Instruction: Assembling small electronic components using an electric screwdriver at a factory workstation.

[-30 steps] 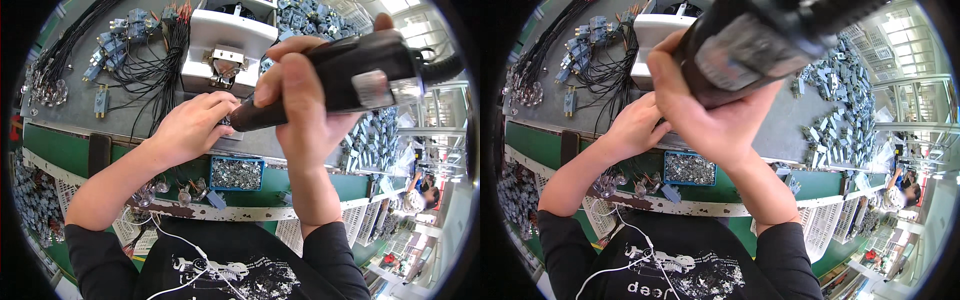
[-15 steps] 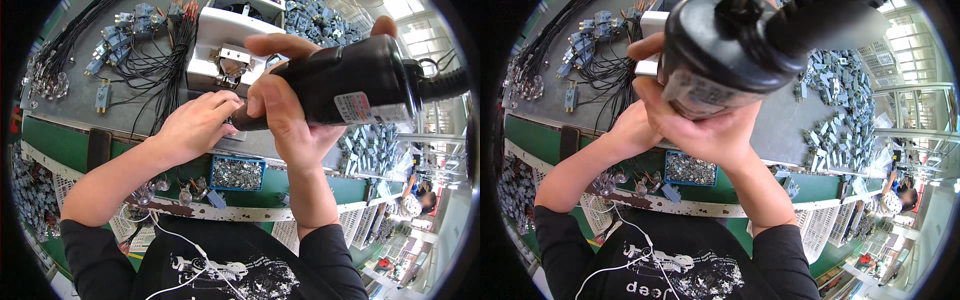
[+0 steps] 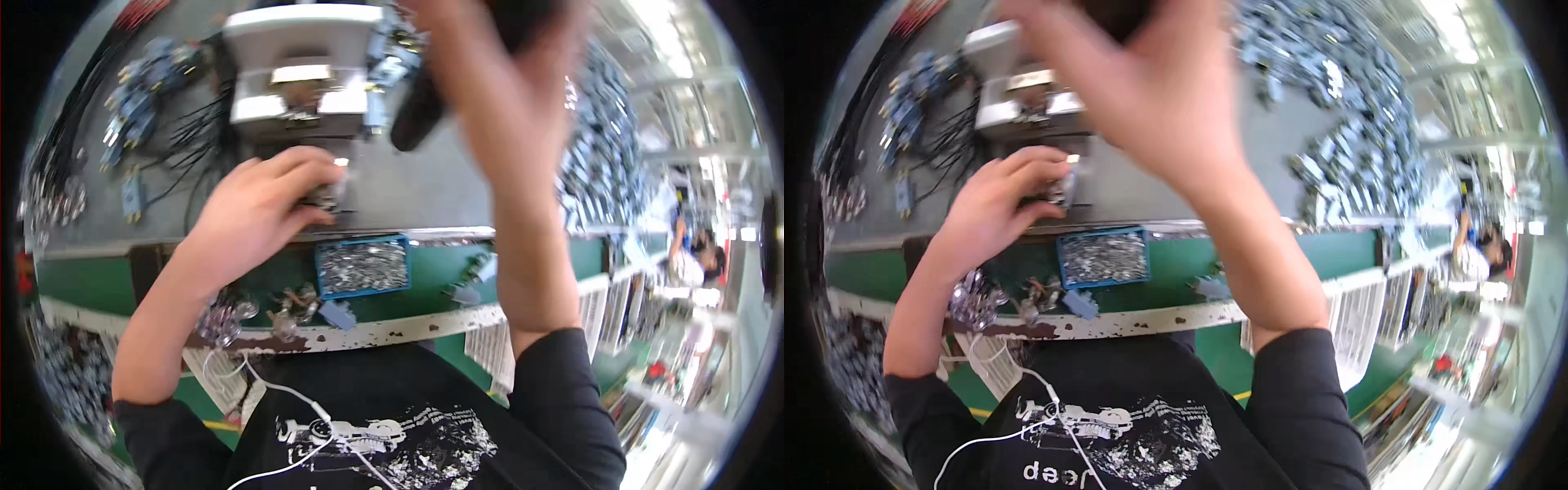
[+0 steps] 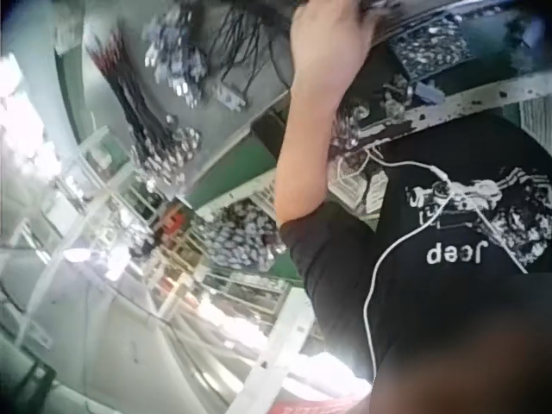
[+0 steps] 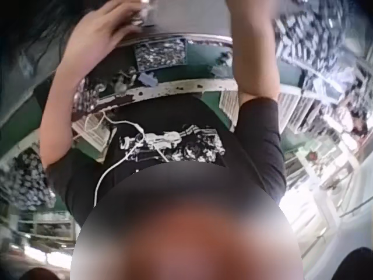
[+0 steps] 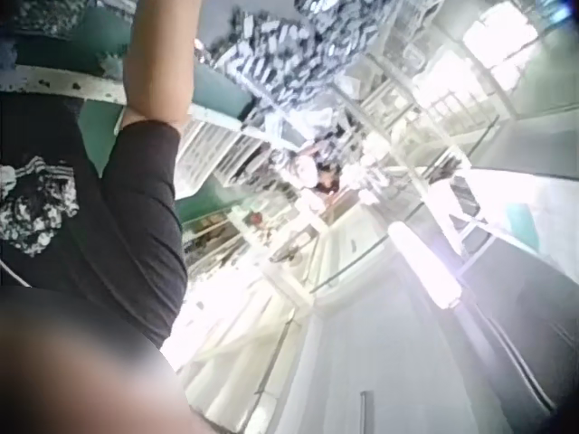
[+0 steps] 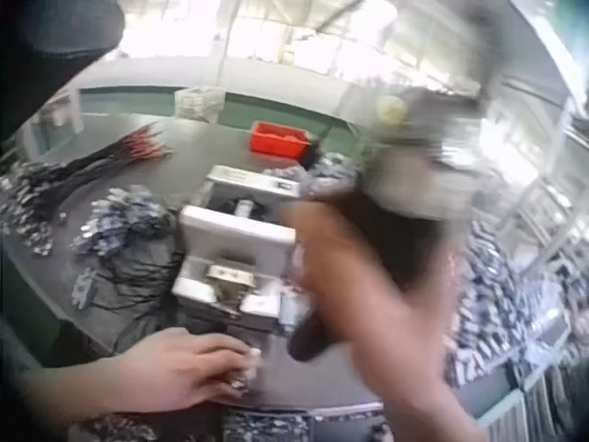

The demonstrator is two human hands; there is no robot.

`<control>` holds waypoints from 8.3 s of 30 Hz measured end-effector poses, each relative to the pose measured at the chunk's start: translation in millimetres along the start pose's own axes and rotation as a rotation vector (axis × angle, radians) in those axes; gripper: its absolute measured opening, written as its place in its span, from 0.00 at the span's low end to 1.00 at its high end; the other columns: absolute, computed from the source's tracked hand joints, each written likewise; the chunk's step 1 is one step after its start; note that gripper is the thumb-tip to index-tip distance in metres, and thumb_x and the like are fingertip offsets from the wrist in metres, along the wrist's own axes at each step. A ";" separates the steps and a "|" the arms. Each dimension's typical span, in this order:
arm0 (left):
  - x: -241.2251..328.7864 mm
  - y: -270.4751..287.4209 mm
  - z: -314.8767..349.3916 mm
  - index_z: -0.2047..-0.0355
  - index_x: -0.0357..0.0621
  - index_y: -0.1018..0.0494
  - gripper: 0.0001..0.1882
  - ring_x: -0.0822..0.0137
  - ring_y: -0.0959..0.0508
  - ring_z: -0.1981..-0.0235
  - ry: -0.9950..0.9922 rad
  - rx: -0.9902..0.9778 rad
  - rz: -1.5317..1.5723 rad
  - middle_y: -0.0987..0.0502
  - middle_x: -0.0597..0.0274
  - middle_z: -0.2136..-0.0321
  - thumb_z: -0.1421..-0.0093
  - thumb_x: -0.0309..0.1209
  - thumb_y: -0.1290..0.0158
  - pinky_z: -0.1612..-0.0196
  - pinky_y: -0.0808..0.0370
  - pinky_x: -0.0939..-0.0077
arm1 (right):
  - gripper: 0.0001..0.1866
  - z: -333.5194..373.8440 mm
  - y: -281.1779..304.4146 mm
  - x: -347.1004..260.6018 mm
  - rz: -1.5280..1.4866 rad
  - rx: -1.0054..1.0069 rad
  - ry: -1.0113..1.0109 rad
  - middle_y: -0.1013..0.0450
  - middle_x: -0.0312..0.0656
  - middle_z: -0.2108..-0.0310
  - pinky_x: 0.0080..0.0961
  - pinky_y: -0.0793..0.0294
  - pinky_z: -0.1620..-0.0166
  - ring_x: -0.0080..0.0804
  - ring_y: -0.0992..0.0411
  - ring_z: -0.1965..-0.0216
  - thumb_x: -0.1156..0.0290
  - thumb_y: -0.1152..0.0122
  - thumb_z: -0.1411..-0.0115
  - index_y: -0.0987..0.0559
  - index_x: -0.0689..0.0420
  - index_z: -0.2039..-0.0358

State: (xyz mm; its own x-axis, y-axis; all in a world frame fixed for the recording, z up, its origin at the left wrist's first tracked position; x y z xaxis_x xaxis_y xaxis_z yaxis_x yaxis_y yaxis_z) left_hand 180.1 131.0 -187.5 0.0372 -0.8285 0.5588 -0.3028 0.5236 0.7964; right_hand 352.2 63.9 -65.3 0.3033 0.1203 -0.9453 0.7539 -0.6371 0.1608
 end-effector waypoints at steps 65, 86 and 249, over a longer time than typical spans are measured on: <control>-8.2 42.9 7.1 0.62 0.43 0.22 0.09 0.55 0.21 0.66 0.033 -0.088 -0.090 0.25 0.59 0.73 0.44 0.25 0.39 0.63 0.23 0.61 | 0.20 74.0 -46.0 82.7 0.240 -0.579 0.172 0.19 0.46 0.59 0.31 0.18 0.58 0.38 0.17 0.61 0.79 0.29 0.42 0.18 0.58 0.47; 17.7 71.2 2.4 0.63 0.46 0.18 0.12 0.57 0.24 0.71 -0.098 0.031 -0.096 0.25 0.63 0.75 0.50 0.26 0.33 0.67 0.30 0.64 | 0.25 103.1 -60.0 110.0 -0.345 -0.481 -0.442 0.27 0.59 0.41 0.37 0.21 0.40 0.43 0.24 0.42 0.69 0.51 0.24 0.38 0.66 0.31; 23.7 4.2 1.9 0.65 0.48 0.23 0.10 0.64 0.22 0.59 -0.133 0.188 -0.279 0.23 0.66 0.67 0.48 0.33 0.38 0.54 0.28 0.66 | 0.12 22.1 -63.8 39.4 -0.239 0.061 0.236 0.21 0.40 0.68 0.19 0.24 0.70 0.22 0.24 0.72 0.86 0.31 0.42 0.20 0.66 0.58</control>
State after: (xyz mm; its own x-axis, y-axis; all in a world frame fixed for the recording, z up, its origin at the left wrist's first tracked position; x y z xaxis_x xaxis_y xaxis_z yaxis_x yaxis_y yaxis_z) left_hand 177.9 113.1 -171.4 0.0222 -0.9595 0.2810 -0.4690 0.2382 0.8505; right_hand 303.2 92.4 -119.1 0.2543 0.4401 -0.8612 0.7857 -0.6132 -0.0813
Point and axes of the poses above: each hand's wrist, its own z-axis away from the middle knuckle, its own y-axis out of the back of the hand, x = y × z, the point moved 8 cm from there along -z, towards the middle knuckle
